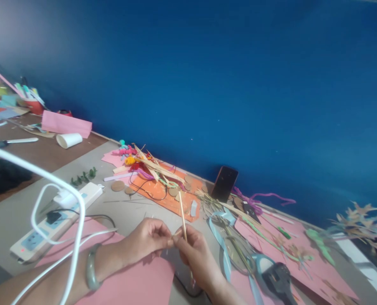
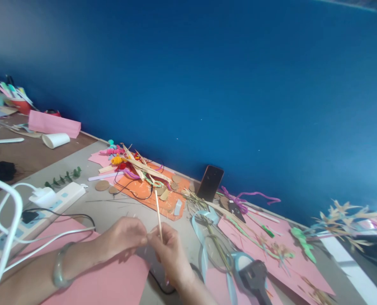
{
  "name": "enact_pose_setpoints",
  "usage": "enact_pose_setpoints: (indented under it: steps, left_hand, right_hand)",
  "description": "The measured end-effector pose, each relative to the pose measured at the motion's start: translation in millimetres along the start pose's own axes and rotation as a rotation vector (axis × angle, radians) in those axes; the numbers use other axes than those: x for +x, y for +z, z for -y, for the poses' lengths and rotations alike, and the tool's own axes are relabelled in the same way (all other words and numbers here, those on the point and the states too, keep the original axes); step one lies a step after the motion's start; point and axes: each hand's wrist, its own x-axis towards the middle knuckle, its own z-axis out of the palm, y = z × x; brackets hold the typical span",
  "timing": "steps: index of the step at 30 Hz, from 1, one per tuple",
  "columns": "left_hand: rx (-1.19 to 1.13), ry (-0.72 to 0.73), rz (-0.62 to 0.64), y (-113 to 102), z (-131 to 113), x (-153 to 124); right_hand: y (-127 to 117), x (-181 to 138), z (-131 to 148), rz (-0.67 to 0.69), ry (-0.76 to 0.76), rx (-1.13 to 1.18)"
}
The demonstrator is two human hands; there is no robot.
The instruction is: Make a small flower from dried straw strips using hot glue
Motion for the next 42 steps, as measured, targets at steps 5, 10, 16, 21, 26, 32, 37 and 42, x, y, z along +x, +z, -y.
enact_pose_setpoints:
  steps: [5, 10, 16, 21, 26, 32, 37, 42]
  left_hand:
    - [-0.029, 0.003, -0.077, -2, -5, -1]
    - [-0.056, -0.006, -0.140, -4, -5, 1]
    - [0.011, -0.006, -0.085, 1, -9, 0]
    - [0.056, 0.027, -0.054, 3, -8, -1]
    - [0.080, 0.080, -0.014, 4, -7, -3]
    - [0.074, 0.068, -0.044, 6, -9, -5]
    - [0.027, 0.079, -0.030, 3, -4, -1]
    - [0.035, 0.072, -0.040, -3, -7, -1]
  right_hand:
    - [-4, -2, 0, -0.054, -0.096, -0.150]
    - [-5, -8, 10, 0.037, -0.241, -0.477]
    - [0, -14, 18, 0.092, -0.236, -0.637]
    - [0, -11, 8, 0.059, -0.231, -0.621]
    - [-2, -7, 1, 0.039, -0.203, -0.575]
    - [-3, -5, 3, 0.167, -0.024, -0.250]
    - [1, -7, 3, 0.232, 0.250, 0.147]
    - [-9, -7, 12, 0.226, 0.340, 0.335]
